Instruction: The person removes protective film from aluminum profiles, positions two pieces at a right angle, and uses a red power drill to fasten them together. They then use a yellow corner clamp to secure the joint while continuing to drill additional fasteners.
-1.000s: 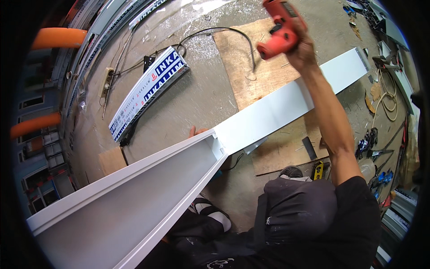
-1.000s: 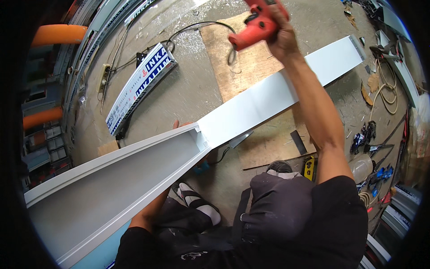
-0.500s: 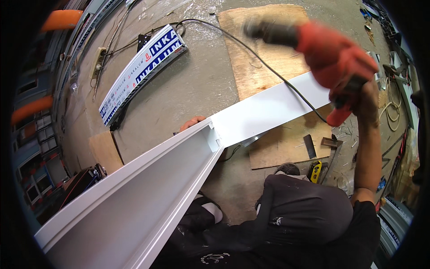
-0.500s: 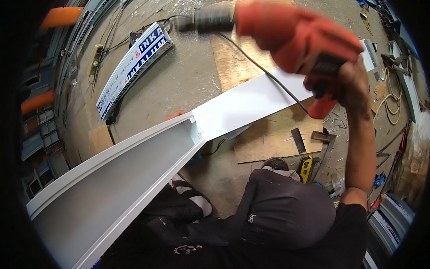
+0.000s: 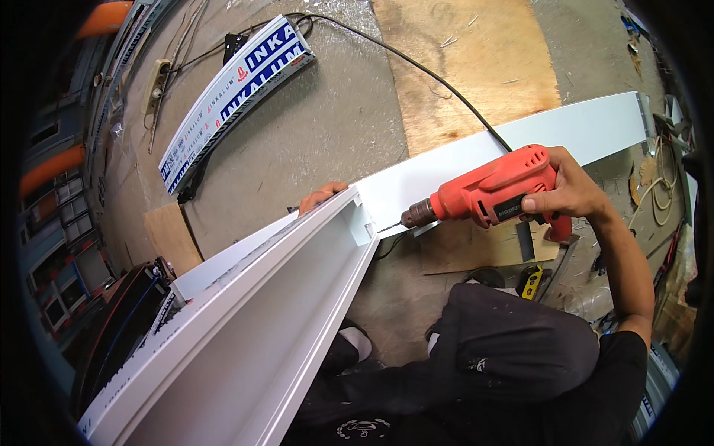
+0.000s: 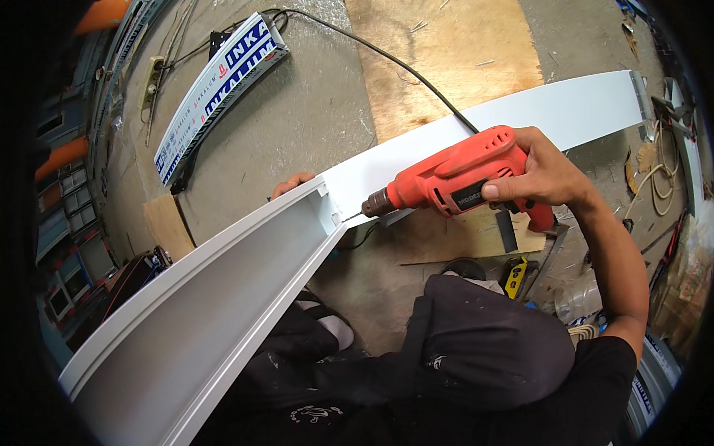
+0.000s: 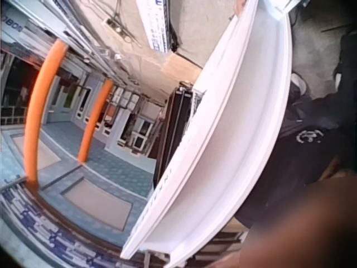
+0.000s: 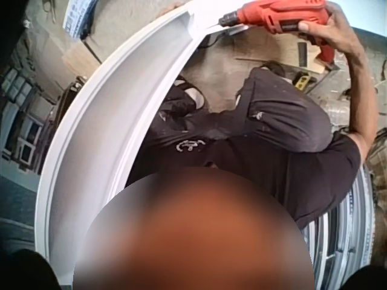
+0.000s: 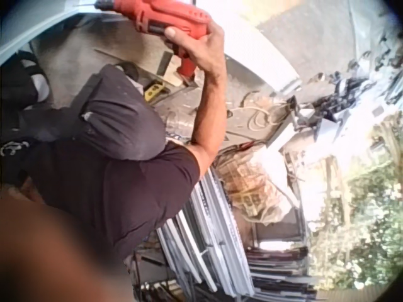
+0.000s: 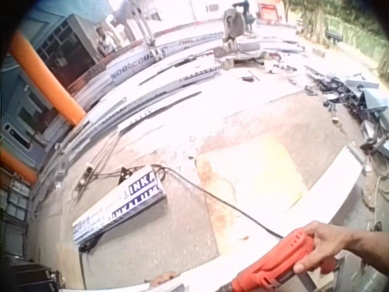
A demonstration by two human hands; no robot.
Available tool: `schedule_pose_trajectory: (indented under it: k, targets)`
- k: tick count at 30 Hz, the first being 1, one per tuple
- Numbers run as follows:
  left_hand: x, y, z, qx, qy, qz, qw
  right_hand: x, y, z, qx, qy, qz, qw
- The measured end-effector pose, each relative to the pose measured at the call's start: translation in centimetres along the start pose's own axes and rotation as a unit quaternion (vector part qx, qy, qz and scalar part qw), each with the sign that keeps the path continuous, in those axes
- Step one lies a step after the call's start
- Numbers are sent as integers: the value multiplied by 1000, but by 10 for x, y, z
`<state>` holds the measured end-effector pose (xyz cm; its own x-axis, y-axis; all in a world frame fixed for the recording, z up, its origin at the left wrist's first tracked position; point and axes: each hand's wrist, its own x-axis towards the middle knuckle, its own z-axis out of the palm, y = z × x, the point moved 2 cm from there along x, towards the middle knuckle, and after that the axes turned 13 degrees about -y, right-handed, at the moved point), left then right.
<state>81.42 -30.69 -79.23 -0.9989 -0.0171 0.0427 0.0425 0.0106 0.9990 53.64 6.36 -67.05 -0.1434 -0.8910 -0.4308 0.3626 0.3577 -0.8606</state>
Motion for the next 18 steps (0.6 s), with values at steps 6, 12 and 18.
schedule_pose_trajectory:
  k: [6, 12, 18]
  targets:
    - [-11, -6, -11, -92, -32, -209, 973, 1, 6, 5, 47, -2, 49, 998]
    - [-5, 0, -6, -131, -29, -145, 980, 1, 11, 7, 53, 0, 74, 996]
    - [4, 11, -11, -99, -39, -277, 955, 0, 10, 7, 36, -9, 29, 999]
